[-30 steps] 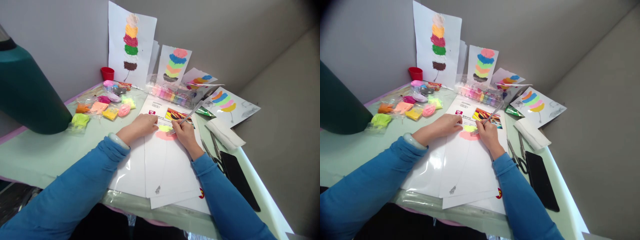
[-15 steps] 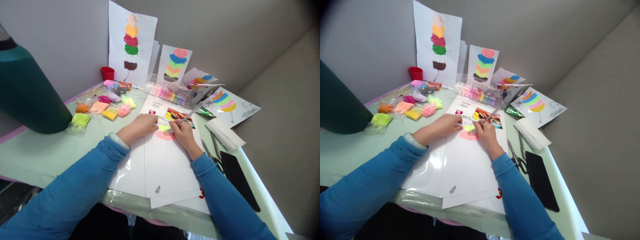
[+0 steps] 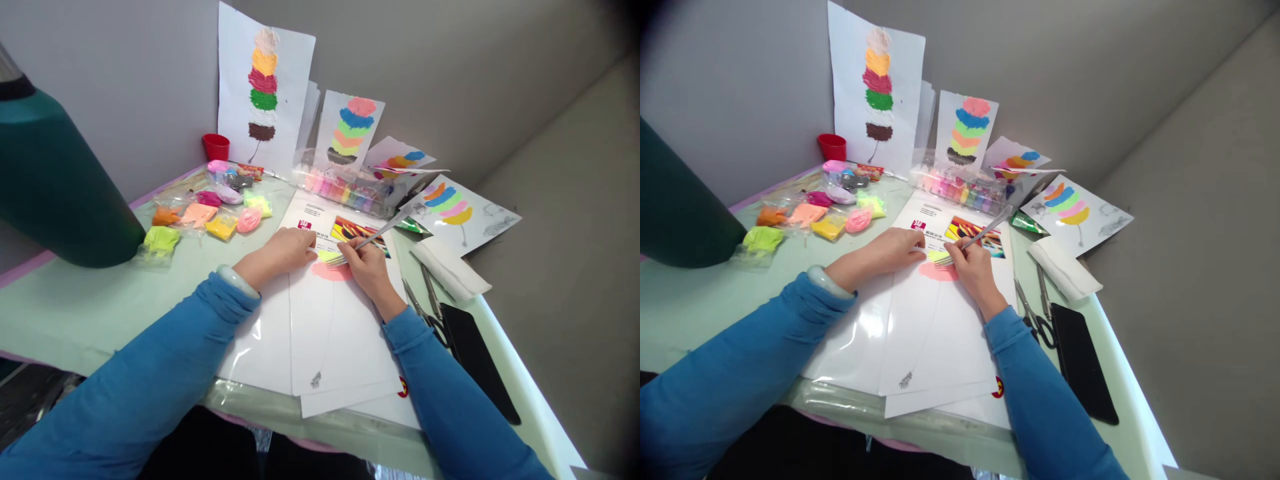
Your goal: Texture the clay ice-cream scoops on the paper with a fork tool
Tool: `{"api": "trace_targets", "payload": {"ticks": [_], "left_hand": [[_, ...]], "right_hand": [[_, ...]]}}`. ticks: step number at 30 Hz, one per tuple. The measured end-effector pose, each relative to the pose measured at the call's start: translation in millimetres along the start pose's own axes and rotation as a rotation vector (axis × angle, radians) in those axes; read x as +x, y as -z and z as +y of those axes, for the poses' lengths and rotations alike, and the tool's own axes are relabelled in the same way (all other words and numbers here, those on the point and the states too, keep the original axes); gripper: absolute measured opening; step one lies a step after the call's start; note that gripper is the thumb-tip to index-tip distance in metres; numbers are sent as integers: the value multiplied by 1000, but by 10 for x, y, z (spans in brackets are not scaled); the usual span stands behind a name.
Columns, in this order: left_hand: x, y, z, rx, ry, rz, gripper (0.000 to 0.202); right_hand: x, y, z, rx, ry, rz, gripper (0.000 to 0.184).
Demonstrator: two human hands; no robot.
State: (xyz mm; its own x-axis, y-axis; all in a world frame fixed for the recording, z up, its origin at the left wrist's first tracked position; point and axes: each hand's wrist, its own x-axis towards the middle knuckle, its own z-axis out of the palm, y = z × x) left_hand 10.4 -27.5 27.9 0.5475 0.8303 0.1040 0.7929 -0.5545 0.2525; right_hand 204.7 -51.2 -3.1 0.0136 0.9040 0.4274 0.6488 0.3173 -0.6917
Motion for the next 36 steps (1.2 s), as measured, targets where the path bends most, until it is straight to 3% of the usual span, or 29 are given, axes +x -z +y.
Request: {"api": "trace_targets", "payload": {"ticks": [15,36], "left_hand": [[20,-32,-17,14,-6,19,23],[5,-6,10,23,10,-5,25]], "right_hand": [[22,18,18,-158,-13,-10,31],[42,50,64,-174,-35,-7,31]]}}
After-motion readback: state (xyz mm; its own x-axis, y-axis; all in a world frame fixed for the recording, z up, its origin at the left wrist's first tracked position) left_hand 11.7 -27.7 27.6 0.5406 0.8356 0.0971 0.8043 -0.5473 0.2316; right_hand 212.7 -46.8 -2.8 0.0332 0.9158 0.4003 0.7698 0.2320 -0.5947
